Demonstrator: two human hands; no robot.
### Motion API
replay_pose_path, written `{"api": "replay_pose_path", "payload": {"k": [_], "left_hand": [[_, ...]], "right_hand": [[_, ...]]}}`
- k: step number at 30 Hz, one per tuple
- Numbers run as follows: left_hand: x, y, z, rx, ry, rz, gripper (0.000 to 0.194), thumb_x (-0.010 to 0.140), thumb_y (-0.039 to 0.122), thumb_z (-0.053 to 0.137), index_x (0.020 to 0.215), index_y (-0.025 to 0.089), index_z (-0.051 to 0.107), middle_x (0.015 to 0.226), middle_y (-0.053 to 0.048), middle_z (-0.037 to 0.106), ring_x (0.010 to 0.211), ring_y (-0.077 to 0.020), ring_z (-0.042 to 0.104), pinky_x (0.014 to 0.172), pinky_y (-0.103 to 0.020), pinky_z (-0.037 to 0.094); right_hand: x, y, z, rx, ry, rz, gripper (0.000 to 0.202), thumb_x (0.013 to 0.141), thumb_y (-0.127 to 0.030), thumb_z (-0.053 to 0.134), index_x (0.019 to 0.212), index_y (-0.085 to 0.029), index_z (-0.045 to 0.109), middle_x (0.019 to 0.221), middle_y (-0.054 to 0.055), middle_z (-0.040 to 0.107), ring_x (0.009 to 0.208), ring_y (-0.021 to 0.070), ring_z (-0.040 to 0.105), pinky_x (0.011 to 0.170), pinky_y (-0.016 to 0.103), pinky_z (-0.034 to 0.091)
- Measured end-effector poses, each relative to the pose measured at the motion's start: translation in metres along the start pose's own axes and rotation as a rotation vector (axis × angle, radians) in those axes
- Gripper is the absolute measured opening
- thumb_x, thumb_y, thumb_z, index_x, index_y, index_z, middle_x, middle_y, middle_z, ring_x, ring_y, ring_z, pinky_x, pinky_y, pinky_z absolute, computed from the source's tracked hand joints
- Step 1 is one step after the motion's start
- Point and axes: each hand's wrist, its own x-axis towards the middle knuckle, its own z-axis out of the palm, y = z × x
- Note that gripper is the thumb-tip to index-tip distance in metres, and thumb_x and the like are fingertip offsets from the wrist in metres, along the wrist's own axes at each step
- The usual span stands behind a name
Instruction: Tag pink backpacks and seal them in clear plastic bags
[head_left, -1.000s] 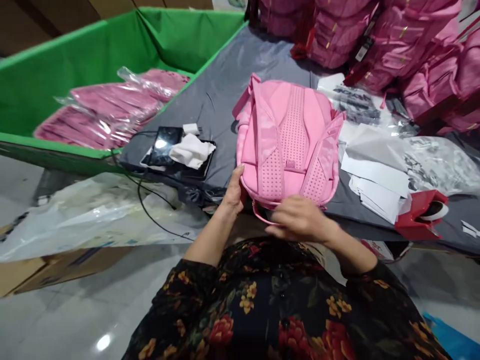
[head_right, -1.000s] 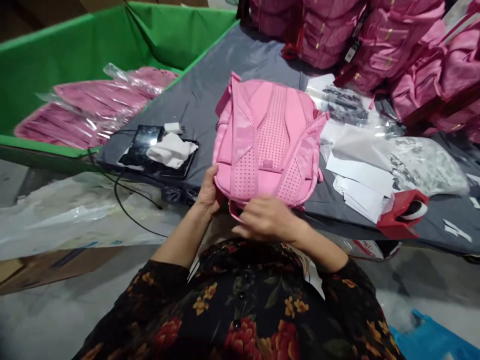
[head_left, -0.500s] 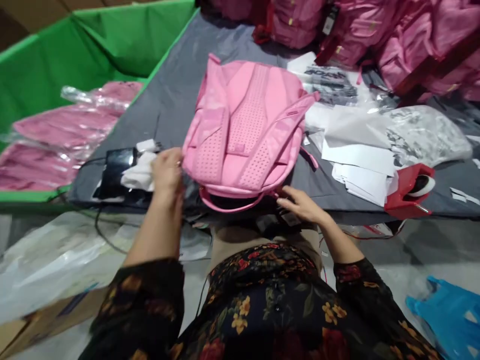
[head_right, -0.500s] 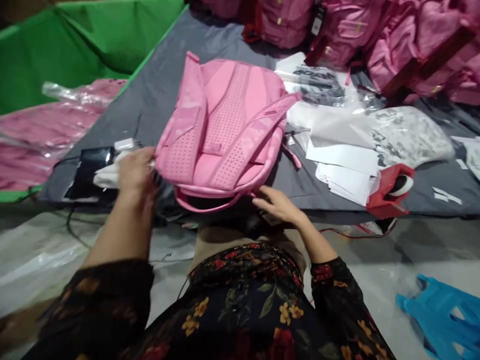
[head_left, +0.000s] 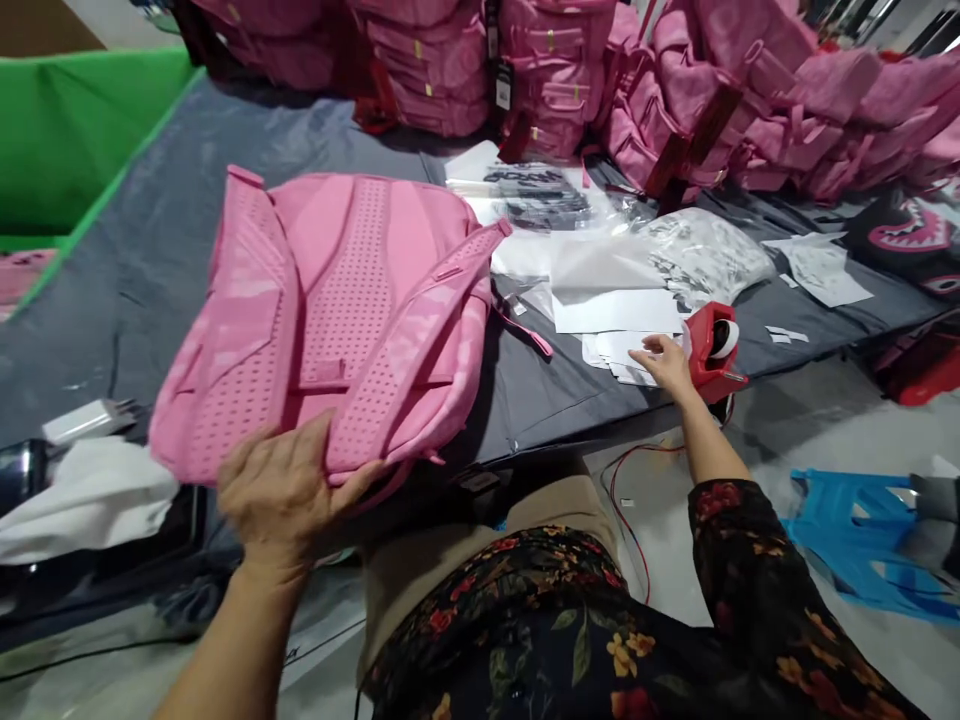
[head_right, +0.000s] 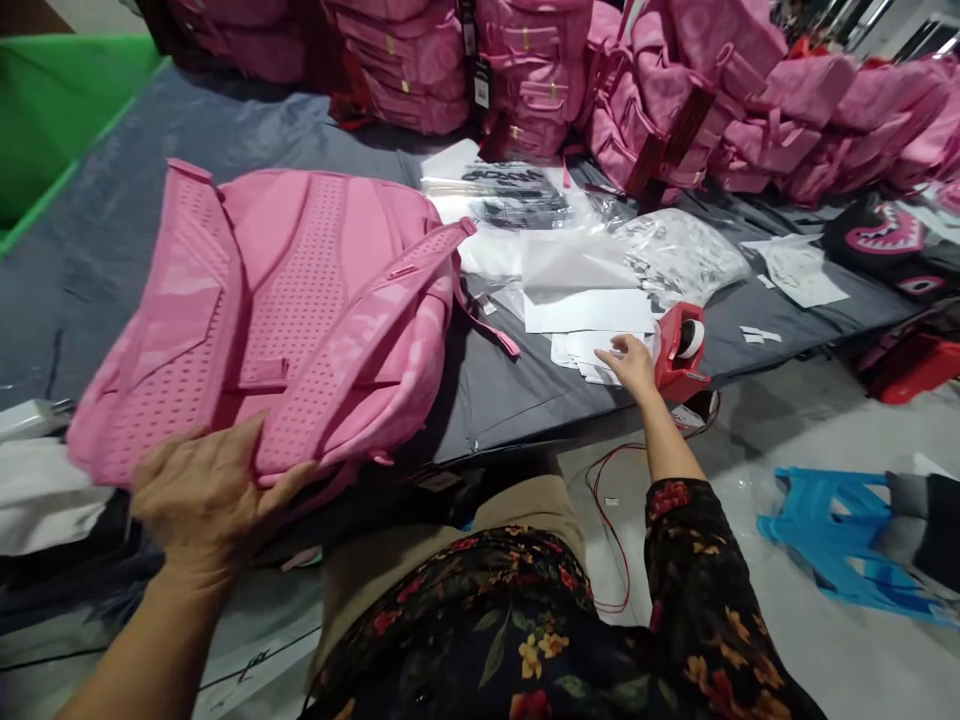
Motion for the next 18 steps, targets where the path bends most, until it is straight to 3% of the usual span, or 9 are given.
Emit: {"api": "replay_pose_path", "payload": {"k": [2,4,7,11,14,16,18], "left_hand": [[-0.001,-0.008,-0.01,-0.023,-0.017,0.023,0.06,0.078,0.07,0.061,0.125,0.034,0.072,0.084,-0.003,0.074,0.076,-0.0316,0.064,0.096,-0.055,0.051],[-0.002,-0.007,-0.017,-0.033,-0.048,0.022,0.058,0.081,0.062,0.058,0.134,0.039,0.067,0.086,-0.002,0.074,0.08,-0.0346,0.066,0.098,-0.058,0.05],[-0.001,-0.001,-0.02,-0.043,-0.056,0.031,0.066,0.083,0.057,0.058,0.148,0.047,0.055,0.089,0.0,0.076,0.082,-0.0362,0.066,0.098,-0.062,0.05],[0.004,0.004,-0.021,-0.041,-0.04,0.089,0.072,0.088,0.053,0.055,0.158,0.053,0.036,0.099,0.002,0.077,0.083,-0.0361,0.068,0.094,-0.065,0.052],[0.006,0.017,-0.027,-0.072,0.077,0.071,0.066,0.09,0.047,0.056,0.154,0.053,0.043,0.116,0.001,0.077,0.095,-0.0402,0.069,0.09,-0.068,0.052],[0.004,0.036,-0.03,-0.105,0.224,0.11,0.065,0.086,0.042,0.065,0.15,0.049,0.053,0.119,-0.002,0.077,0.094,-0.0396,0.07,0.088,-0.067,0.053],[0.001,0.063,-0.027,-0.184,0.268,0.203,0.068,0.083,0.031,0.073,0.148,0.043,0.058,0.113,-0.005,0.078,0.09,-0.034,0.071,0.089,-0.058,0.056]], "right_hand": [[0.012,0.02,-0.004,-0.049,-0.007,0.049,0.041,0.066,-0.053,0.082,0.082,-0.018,0.067,0.091,0.011,0.072,0.085,0.0241,0.063,0.084,0.039,0.05],[0.015,0.031,0.0,-0.058,-0.015,0.078,0.037,0.069,-0.052,0.08,0.077,-0.019,0.067,0.086,0.009,0.071,0.079,0.0217,0.06,0.077,0.035,0.048],[0.014,0.035,0.01,-0.099,0.012,0.113,0.032,0.077,-0.051,0.074,0.077,-0.019,0.068,0.082,0.007,0.07,0.075,0.0202,0.058,0.071,0.033,0.043],[0.015,0.03,0.016,-0.25,0.042,0.077,0.024,0.088,-0.044,0.065,0.081,-0.021,0.066,0.087,0.008,0.07,0.083,0.0226,0.057,0.074,0.033,0.042],[0.021,0.022,0.01,-0.407,0.005,-0.002,0.016,0.091,-0.032,0.062,0.081,-0.021,0.062,0.096,0.012,0.068,0.094,0.0263,0.057,0.082,0.037,0.042],[0.027,0.012,-0.002,-0.486,-0.015,-0.074,0.013,0.091,-0.028,0.061,0.081,-0.02,0.06,0.101,0.014,0.067,0.099,0.0283,0.056,0.088,0.04,0.041],[0.029,-0.003,-0.018,-0.489,-0.019,-0.149,0.011,0.092,-0.027,0.06,0.083,-0.021,0.058,0.098,0.013,0.066,0.097,0.0281,0.057,0.088,0.039,0.04]]}}
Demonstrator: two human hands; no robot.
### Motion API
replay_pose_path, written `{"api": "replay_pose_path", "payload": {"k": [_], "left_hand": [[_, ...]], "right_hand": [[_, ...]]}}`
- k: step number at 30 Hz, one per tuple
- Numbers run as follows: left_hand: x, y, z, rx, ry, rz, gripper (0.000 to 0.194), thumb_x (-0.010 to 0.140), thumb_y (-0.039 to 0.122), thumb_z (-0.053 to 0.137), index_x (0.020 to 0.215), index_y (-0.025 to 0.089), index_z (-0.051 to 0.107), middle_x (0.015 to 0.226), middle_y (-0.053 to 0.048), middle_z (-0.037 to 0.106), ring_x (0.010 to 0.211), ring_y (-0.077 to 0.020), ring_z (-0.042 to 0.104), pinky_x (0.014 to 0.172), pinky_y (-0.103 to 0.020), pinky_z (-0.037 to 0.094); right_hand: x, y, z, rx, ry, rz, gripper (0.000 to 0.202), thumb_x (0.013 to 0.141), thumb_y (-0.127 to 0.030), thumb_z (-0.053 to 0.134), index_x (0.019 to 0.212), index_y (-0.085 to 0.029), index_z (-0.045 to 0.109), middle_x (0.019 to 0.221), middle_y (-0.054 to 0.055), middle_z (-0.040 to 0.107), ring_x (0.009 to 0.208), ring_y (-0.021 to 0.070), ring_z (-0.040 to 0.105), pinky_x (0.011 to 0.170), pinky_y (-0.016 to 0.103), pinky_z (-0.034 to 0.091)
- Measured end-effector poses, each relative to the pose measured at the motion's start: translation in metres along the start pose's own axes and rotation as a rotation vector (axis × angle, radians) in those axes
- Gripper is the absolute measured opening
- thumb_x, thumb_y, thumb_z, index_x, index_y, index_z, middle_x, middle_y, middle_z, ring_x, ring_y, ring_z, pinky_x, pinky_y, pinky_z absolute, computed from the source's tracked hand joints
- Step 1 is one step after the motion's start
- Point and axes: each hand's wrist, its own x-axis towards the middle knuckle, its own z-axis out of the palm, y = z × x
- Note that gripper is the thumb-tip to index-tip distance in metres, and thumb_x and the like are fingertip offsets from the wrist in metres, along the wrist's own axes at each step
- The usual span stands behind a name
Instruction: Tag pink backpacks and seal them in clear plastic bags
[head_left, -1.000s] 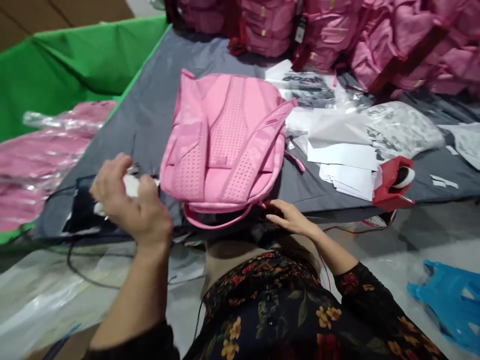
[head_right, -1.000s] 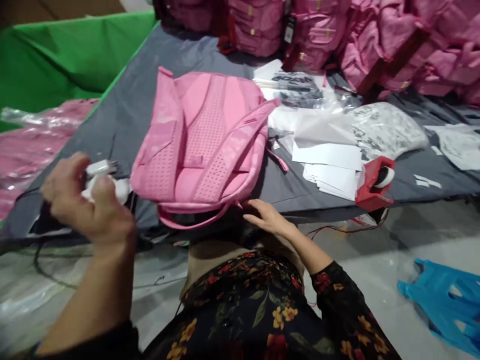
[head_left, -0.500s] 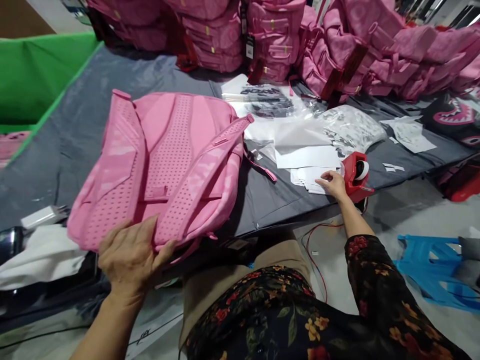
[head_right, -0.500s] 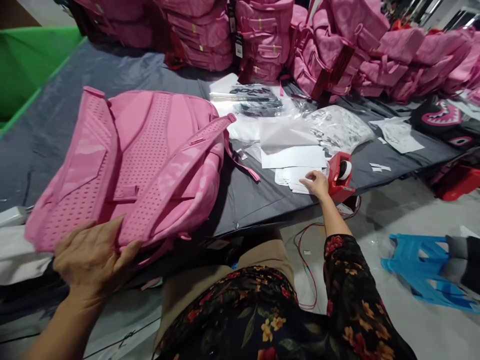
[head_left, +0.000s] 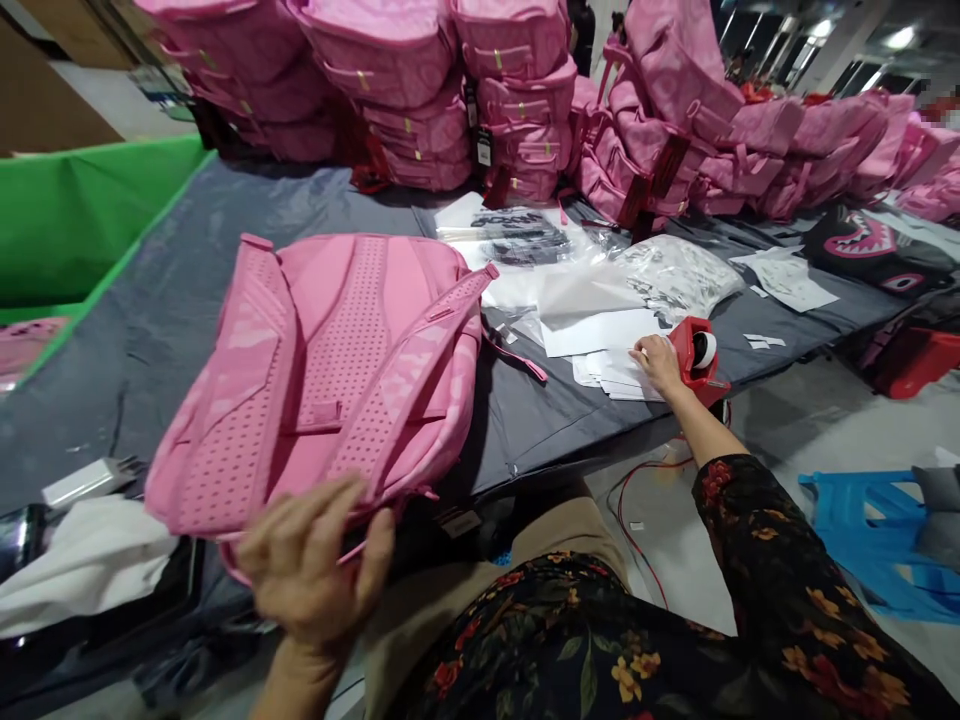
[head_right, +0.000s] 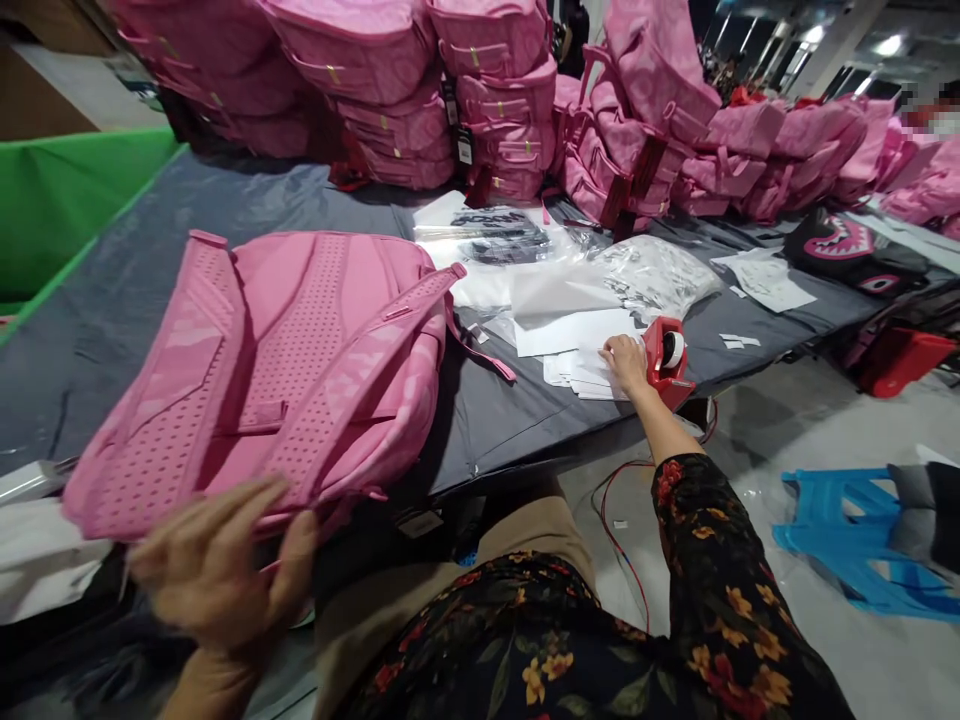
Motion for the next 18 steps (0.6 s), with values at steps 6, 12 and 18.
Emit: {"api": "replay_pose_path", "payload": {"k": [6,12,18], "left_hand": [[0.008,0.087,0.07,-0.54,-0.389,-0.206,0.069,0.084,0.022,0.077,0.149,0.027,0.052,0.141,-0.012,0.065,0.128,-0.027,0.063,0.11,-0.043,0.051],[0.004,0.131,0.114,-1.154,-0.606,-1.077,0.054,0.069,0.048,0.088,0.111,0.018,0.075,0.099,-0.008,0.075,0.093,-0.0245,0.069,0.087,-0.034,0.054],[-0.014,0.126,0.094,-1.093,-0.363,-1.293,0.035,0.07,0.048,0.087,0.082,0.017,0.077,0.077,-0.001,0.07,0.072,-0.0157,0.059,0.072,-0.026,0.048]], "right_hand": [[-0.047,-0.077,-0.058,0.394,-0.377,-0.284,0.025,0.098,-0.045,0.053,0.088,-0.023,0.051,0.069,-0.001,0.052,0.063,0.0165,0.046,0.065,0.028,0.034],[-0.105,-0.144,-0.062,0.717,-0.827,-0.313,0.043,0.089,-0.061,0.064,0.093,-0.019,0.057,0.065,-0.005,0.05,0.056,0.0108,0.041,0.054,0.022,0.03],[-0.126,-0.147,-0.029,0.943,-0.702,-0.142,0.056,0.068,-0.066,0.083,0.088,-0.016,0.068,0.078,0.001,0.064,0.07,0.0161,0.056,0.065,0.027,0.047]]}}
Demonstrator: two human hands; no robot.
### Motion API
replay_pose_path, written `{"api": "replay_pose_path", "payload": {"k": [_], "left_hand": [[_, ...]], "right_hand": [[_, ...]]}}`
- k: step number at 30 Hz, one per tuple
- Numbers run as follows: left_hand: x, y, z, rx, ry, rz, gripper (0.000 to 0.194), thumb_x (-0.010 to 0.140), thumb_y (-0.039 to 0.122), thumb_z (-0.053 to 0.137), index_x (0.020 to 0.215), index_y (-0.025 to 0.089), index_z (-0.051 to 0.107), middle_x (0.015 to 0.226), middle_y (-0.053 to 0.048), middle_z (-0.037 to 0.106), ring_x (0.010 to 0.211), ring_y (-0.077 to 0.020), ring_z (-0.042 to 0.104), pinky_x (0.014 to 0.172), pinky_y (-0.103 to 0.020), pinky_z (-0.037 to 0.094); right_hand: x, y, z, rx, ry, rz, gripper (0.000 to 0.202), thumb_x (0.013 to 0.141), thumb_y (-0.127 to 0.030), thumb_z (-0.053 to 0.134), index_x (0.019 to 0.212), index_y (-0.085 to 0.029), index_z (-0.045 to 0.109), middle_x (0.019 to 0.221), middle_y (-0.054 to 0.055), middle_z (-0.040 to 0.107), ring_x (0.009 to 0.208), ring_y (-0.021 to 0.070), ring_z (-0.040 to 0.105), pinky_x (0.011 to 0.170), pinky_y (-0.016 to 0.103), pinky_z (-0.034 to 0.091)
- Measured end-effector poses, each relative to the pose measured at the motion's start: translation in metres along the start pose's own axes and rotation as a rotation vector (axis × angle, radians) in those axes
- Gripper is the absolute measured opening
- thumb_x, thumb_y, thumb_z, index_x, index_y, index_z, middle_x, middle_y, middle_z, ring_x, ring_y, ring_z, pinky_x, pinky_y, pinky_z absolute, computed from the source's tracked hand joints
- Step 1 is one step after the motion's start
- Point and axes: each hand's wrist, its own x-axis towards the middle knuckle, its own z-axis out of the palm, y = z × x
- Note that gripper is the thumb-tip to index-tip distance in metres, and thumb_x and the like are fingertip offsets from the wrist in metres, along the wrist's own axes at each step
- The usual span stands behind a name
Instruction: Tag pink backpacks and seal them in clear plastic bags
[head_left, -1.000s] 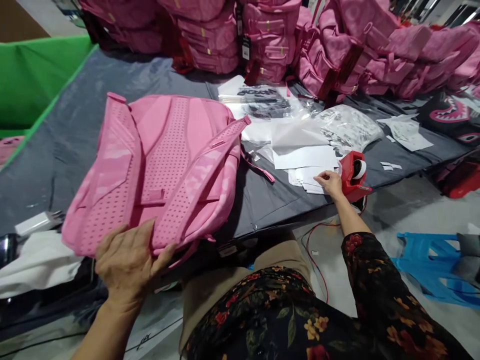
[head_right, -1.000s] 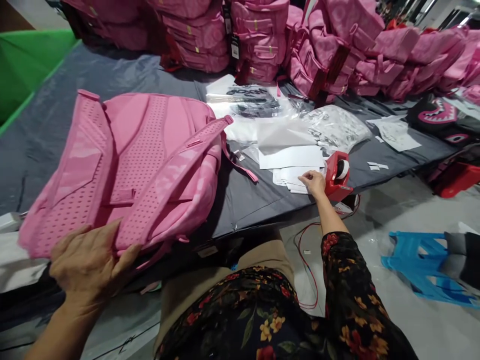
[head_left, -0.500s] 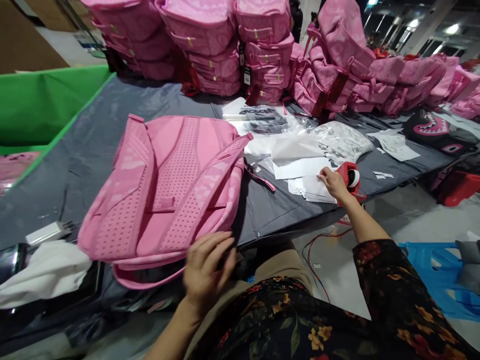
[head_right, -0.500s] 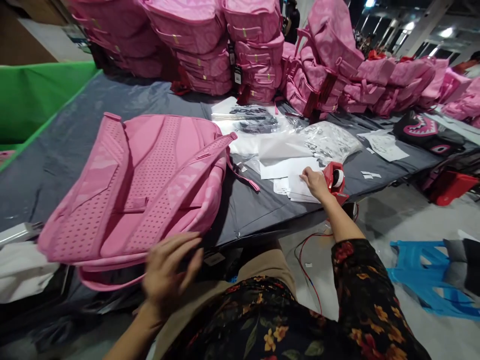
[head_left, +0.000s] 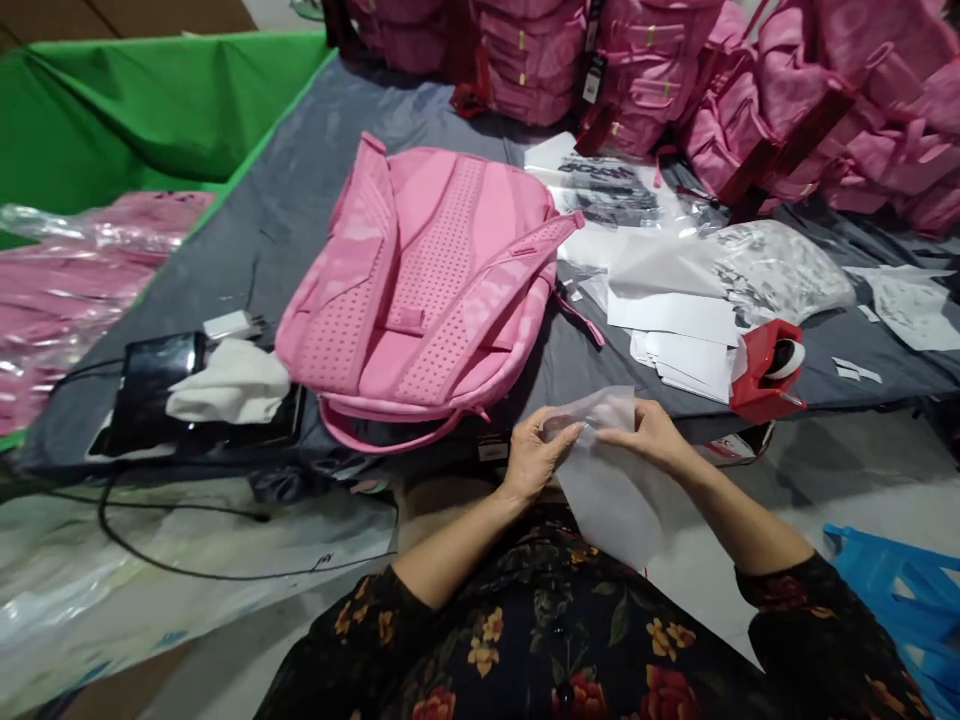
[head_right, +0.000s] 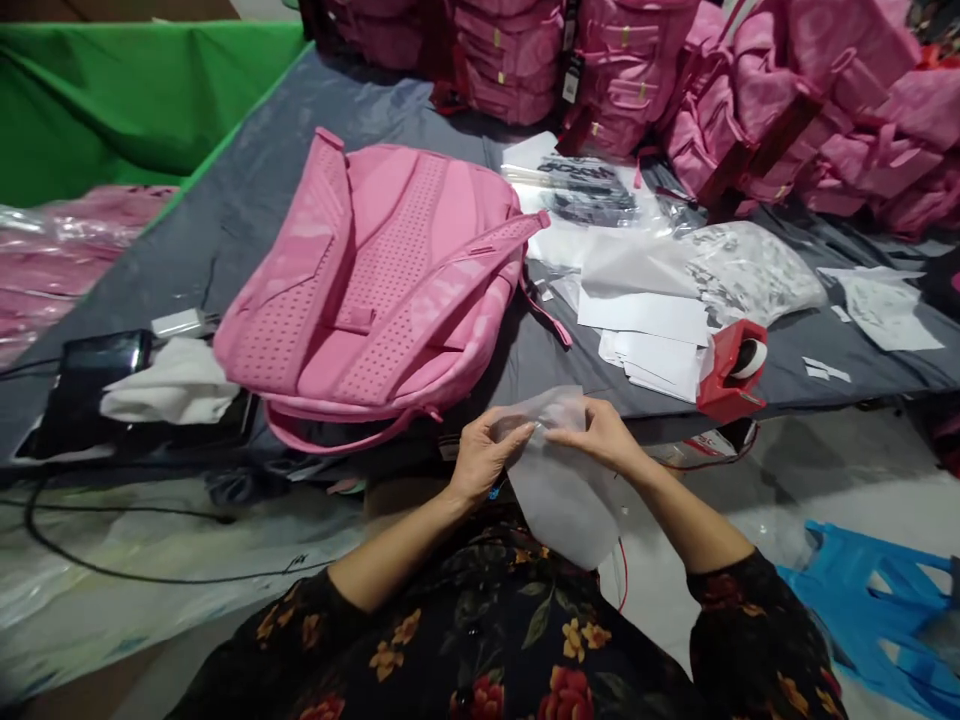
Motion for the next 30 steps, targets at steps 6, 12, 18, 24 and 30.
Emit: {"api": "replay_pose_path", "payload": {"k": [6,12,18,24,30], "left_hand": [[-0.016,-0.009,-0.017,0.098,0.127,0.115,0.024,0.075,0.045,0.082,0.08,0.022,0.081,0.08,-0.004,0.073,0.08,-0.0218,0.062,0.086,-0.034,0.05],[-0.04,-0.008,-0.062,0.413,0.539,0.331,0.028,0.086,0.044,0.072,0.106,0.025,0.076,0.104,-0.008,0.071,0.102,-0.0259,0.063,0.101,-0.039,0.047],[-0.013,-0.03,-0.07,0.636,0.554,0.221,0.037,0.084,0.046,0.076,0.11,0.021,0.071,0.112,-0.011,0.074,0.112,-0.0284,0.065,0.106,-0.042,0.046],[-0.018,-0.028,-0.074,0.369,0.414,0.122,0.036,0.093,0.051,0.06,0.086,0.019,0.074,0.067,-0.001,0.067,0.066,-0.0163,0.061,0.071,-0.029,0.048],[-0.043,-0.008,-0.068,0.538,0.381,0.308,0.03,0.098,0.046,0.061,0.084,0.021,0.071,0.081,-0.001,0.072,0.083,-0.0171,0.064,0.08,-0.028,0.049]], "right_hand": [[0.018,0.002,0.032,-0.004,0.077,-0.074,0.05,0.082,-0.067,0.071,0.08,-0.017,0.072,0.072,0.003,0.065,0.066,0.0186,0.061,0.064,0.029,0.051],[0.026,0.006,0.024,-0.396,0.118,-0.381,0.042,0.101,-0.054,0.052,0.098,-0.021,0.078,0.095,0.01,0.077,0.084,0.0232,0.072,0.075,0.031,0.055],[0.035,0.003,0.022,-0.648,-0.27,-0.429,0.035,0.103,-0.038,0.047,0.095,-0.02,0.076,0.087,0.008,0.076,0.075,0.0179,0.069,0.067,0.024,0.047],[0.059,-0.012,0.011,-0.569,-0.253,-0.307,0.034,0.099,-0.039,0.048,0.098,-0.019,0.074,0.087,0.009,0.076,0.077,0.0227,0.069,0.073,0.028,0.048],[0.089,-0.015,0.056,-0.448,-0.548,-0.182,0.04,0.091,-0.048,0.053,0.068,-0.017,0.062,0.062,0.003,0.06,0.06,0.0144,0.052,0.06,0.025,0.038]]}}
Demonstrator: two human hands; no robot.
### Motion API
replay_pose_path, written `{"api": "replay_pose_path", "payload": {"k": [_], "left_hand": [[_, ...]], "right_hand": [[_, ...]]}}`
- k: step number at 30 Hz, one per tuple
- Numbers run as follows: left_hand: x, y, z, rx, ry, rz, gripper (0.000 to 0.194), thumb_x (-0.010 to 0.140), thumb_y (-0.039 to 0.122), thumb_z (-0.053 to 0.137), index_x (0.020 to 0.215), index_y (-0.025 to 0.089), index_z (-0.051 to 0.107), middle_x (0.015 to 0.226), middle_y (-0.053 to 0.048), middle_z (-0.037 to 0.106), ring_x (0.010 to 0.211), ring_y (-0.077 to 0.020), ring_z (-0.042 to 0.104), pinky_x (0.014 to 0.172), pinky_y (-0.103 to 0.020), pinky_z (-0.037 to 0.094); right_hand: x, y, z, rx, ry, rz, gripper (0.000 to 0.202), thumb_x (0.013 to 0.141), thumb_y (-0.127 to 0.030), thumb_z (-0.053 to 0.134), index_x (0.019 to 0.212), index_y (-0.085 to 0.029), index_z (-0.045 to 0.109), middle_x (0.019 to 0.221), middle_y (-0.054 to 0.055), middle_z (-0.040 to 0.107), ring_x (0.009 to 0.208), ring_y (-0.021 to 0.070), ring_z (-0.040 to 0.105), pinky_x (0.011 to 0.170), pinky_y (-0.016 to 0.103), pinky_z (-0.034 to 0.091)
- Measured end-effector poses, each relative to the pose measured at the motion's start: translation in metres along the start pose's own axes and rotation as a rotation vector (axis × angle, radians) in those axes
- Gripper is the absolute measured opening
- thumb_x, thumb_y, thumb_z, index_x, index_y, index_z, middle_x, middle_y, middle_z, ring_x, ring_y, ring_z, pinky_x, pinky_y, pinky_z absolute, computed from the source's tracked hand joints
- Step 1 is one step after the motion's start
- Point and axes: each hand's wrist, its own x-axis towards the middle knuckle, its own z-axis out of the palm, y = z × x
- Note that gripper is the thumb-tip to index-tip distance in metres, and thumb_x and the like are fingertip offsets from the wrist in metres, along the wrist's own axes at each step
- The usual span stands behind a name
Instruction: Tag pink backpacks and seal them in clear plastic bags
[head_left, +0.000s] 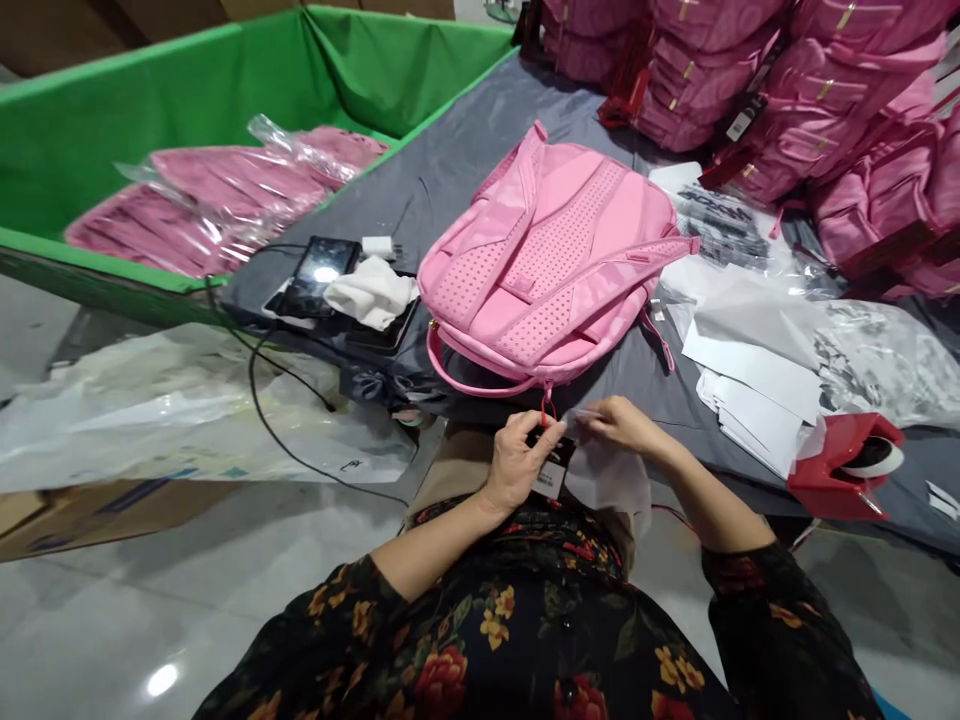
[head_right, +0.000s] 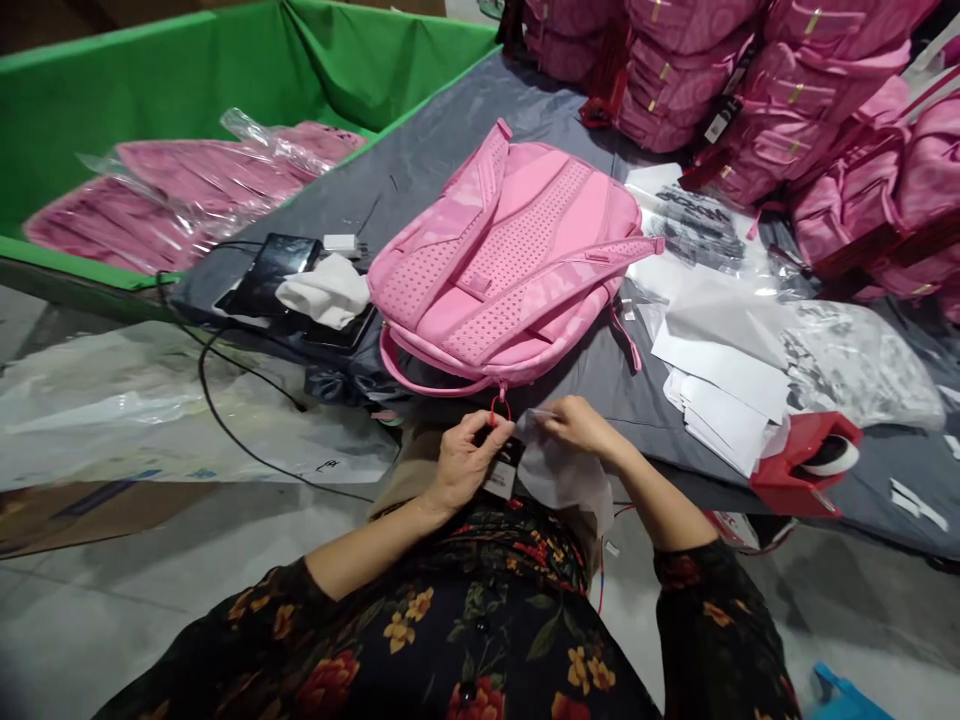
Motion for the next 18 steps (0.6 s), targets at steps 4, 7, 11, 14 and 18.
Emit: {"api": "replay_pose_path", "payload": {"k": [4,7,11,14,18], "left_hand": [[0.003,0.001,0.012,0.323,-0.214,0.3,0.018,0.099,0.027,0.06,0.113,0.018,0.069,0.095,-0.007,0.074,0.087,-0.0202,0.066,0.084,-0.033,0.051],[0.005,-0.003,0.017,0.583,-0.331,0.388,0.021,0.095,0.021,0.064,0.115,0.012,0.066,0.09,-0.01,0.071,0.083,-0.0237,0.067,0.082,-0.038,0.052],[-0.002,-0.01,0.011,0.377,-0.197,0.304,0.016,0.095,0.027,0.066,0.108,0.018,0.066,0.095,-0.007,0.068,0.088,-0.0214,0.067,0.084,-0.035,0.052],[-0.003,-0.016,0.004,-0.038,0.173,-0.032,0.026,0.088,0.039,0.076,0.101,0.021,0.065,0.095,-0.003,0.066,0.087,-0.0171,0.065,0.084,-0.031,0.052],[0.011,-0.015,0.008,-0.708,0.239,-0.467,0.055,0.068,0.056,0.087,0.102,0.017,0.069,0.1,-0.008,0.074,0.096,-0.0215,0.069,0.094,-0.036,0.052]], "right_hand": [[0.024,-0.013,0.016,0.362,0.203,0.023,0.052,0.088,-0.066,0.053,0.074,-0.016,0.061,0.069,0.003,0.061,0.065,0.0163,0.056,0.063,0.027,0.045],[0.028,-0.024,0.024,0.445,0.255,-0.029,0.049,0.084,-0.066,0.063,0.084,-0.016,0.066,0.078,0.004,0.066,0.072,0.0182,0.061,0.07,0.03,0.051],[0.033,-0.03,0.037,0.331,0.451,-0.011,0.037,0.073,-0.052,0.074,0.082,-0.017,0.067,0.072,0.002,0.066,0.065,0.0154,0.057,0.063,0.027,0.047],[0.038,-0.027,0.042,0.279,0.495,0.006,0.028,0.074,-0.046,0.068,0.071,-0.018,0.061,0.064,0.001,0.06,0.058,0.0129,0.05,0.057,0.025,0.041],[0.04,-0.022,0.039,0.283,0.451,-0.003,0.028,0.075,-0.045,0.068,0.071,-0.018,0.062,0.065,0.002,0.062,0.061,0.0143,0.054,0.058,0.026,0.045]]}}
